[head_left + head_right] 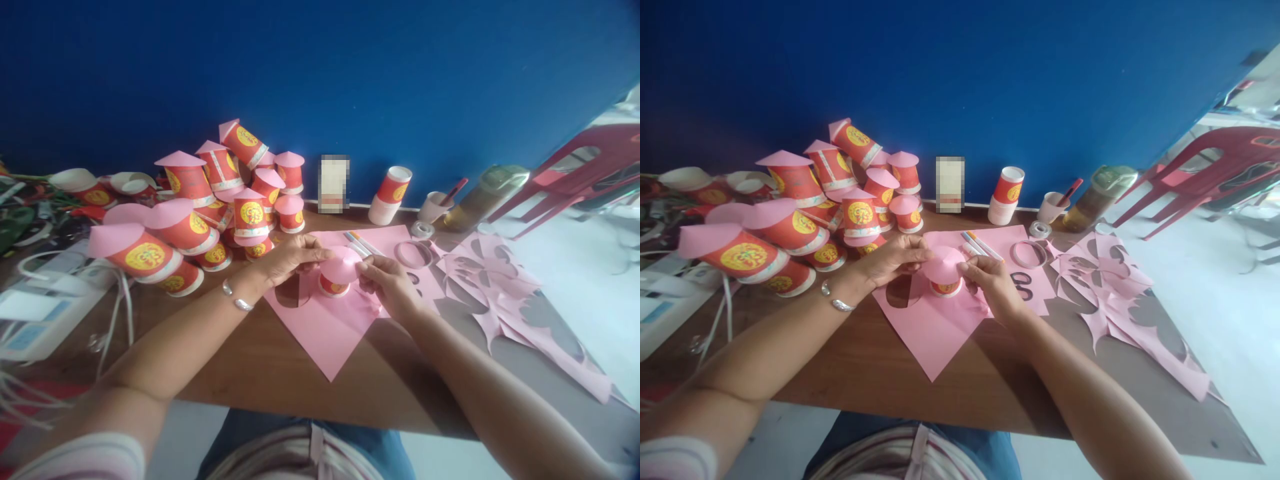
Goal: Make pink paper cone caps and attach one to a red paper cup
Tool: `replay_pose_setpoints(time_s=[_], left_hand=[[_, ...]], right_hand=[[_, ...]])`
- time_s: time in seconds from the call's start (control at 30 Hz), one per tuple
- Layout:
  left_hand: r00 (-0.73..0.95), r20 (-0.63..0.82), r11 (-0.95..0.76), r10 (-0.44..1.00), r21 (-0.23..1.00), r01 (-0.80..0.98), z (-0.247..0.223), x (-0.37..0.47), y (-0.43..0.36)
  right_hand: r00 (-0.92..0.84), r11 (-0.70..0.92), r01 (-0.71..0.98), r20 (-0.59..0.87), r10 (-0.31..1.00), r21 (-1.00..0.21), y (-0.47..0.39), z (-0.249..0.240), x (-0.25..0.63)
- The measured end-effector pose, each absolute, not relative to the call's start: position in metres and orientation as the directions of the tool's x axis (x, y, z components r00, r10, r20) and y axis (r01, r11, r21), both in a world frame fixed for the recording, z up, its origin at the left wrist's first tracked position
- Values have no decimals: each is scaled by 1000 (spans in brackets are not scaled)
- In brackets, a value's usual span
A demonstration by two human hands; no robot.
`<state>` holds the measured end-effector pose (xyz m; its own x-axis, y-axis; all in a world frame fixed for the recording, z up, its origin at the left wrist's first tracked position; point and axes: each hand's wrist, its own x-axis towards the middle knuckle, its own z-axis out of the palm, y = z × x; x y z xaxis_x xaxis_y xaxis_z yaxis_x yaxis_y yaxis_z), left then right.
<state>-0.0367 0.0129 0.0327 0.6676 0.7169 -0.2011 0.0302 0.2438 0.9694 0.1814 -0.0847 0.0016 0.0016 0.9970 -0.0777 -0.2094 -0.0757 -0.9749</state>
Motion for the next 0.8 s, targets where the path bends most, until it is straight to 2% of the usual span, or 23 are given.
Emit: replay_pose_setpoints(time_s=[0.4, 0.8], left_hand=[[659, -312, 344, 685, 935, 84, 20, -33, 17], [640, -345, 406, 687, 912, 56, 12, -30, 15]], right_hand=[[-7, -140, -255, -143, 990, -957, -80, -12, 182], [-9, -194, -273, -199, 980, -942, -81, -18, 182]])
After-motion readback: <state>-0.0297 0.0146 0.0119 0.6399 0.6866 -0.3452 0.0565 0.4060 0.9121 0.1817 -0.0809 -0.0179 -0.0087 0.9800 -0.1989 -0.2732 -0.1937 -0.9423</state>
